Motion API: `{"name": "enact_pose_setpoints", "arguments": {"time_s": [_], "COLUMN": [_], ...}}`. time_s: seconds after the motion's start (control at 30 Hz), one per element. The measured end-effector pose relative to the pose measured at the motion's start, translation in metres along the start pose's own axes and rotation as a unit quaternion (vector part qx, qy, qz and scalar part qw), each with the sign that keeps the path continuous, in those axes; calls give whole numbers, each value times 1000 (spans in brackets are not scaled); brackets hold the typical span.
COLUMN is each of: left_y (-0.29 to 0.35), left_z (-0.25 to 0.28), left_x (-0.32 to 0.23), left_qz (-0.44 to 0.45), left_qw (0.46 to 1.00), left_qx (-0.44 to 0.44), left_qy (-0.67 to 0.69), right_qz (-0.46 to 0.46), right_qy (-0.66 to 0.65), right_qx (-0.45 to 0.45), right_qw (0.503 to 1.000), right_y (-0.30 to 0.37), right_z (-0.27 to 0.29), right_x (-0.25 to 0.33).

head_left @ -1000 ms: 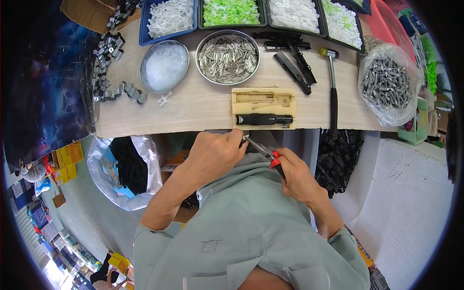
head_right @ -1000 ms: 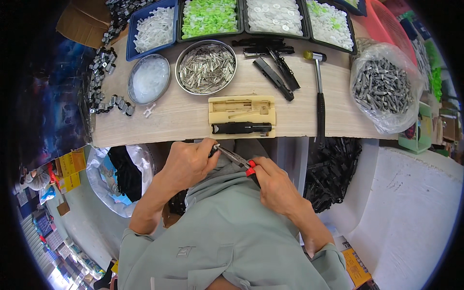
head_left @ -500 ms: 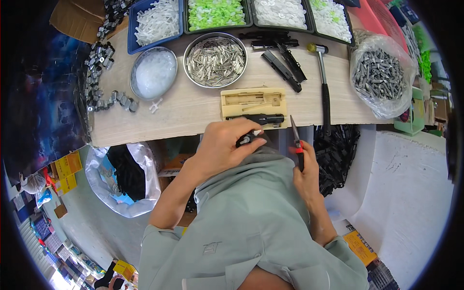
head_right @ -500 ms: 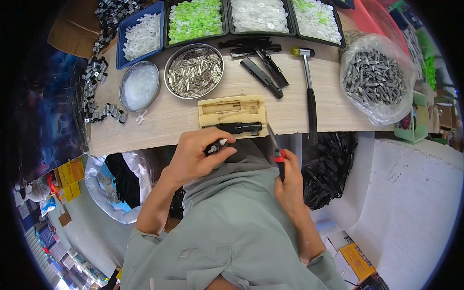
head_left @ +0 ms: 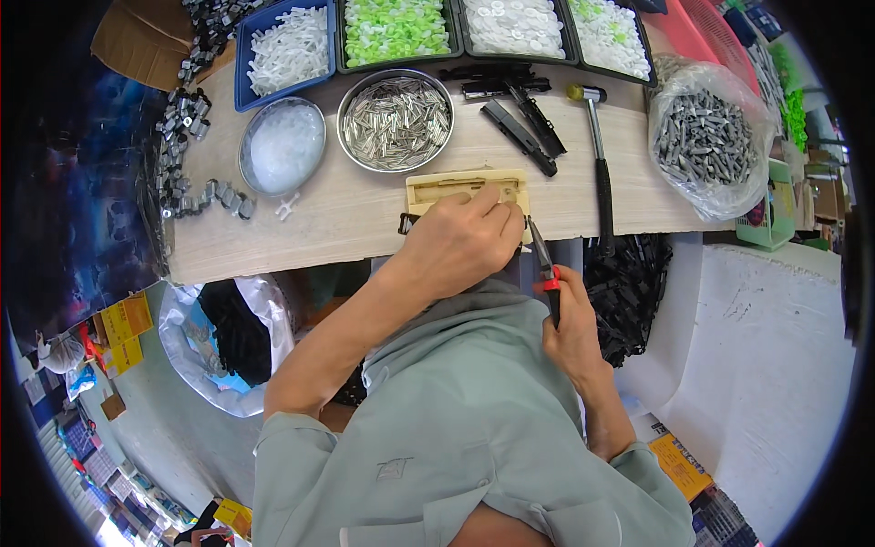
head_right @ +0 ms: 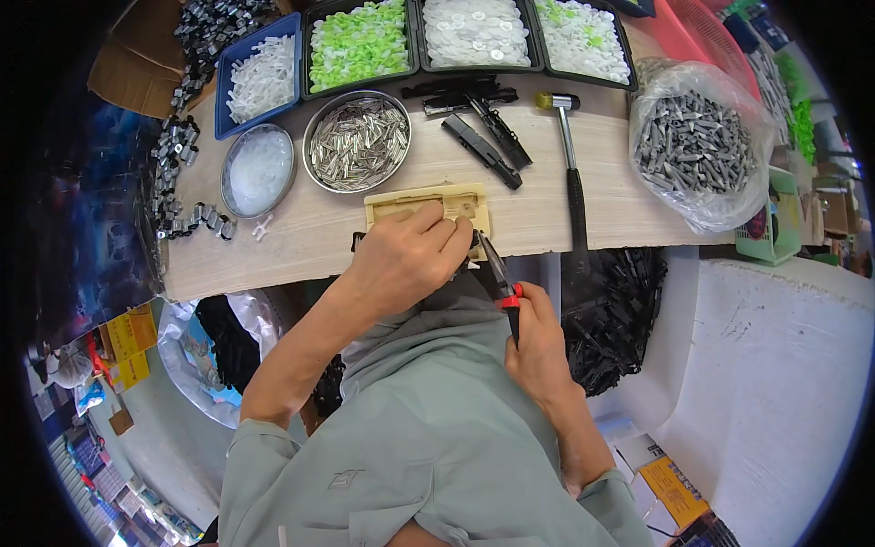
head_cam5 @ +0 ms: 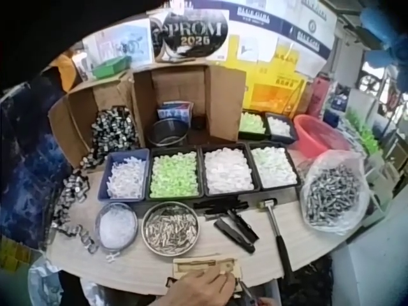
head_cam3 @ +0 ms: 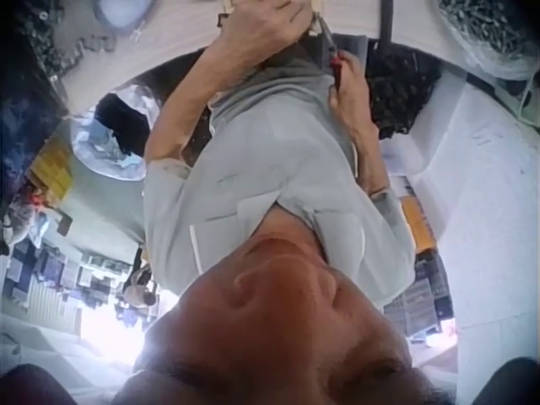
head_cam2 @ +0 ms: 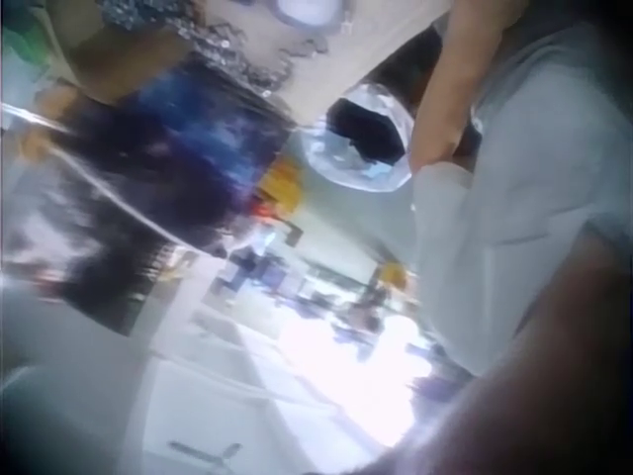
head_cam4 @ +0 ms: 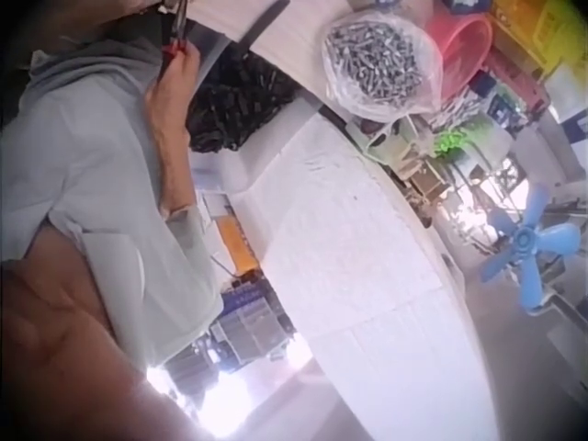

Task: Assembling small plastic and metal components at a workbench in a factory setting.

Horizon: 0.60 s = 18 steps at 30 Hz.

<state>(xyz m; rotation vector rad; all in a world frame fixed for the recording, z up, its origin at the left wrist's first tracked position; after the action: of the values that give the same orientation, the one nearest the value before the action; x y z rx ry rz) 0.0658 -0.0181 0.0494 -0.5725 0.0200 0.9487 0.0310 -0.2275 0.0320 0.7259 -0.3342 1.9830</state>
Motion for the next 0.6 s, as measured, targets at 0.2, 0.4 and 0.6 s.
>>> {"name": "enact_pose_setpoints", "arguments": {"time_s": [0.2, 0.4, 0.6], "left_y": [1, 48, 115], "left_z": [3, 17, 49], "left_x": [2, 15, -6], "left_qz": [-37, 115, 278], "left_qw": [998, 895, 915], "left_qx": [38, 101, -30], "left_qy": [15, 418, 291], "right_qz": [30, 112, 115], "right_qy": [15, -27, 23], "right_qx": [37, 146, 5], "right_qw": [999, 983, 993], "right_y": [0, 7, -13], "right_z": [6, 5, 16], "right_x": [-1, 6, 2]}}
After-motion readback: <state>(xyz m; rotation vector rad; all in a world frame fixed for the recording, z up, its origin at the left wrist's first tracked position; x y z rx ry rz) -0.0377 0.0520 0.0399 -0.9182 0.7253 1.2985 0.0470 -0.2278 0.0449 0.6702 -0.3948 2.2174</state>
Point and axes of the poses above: each hand's wrist, its own y-axis away from the middle knuckle, its own z-axis out of the back of the hand, x = y × z, the point moved 3 cm from there along -y, towards the middle knuckle, and after that the axes turned 8 degrees about y, right-handed, at the moved point
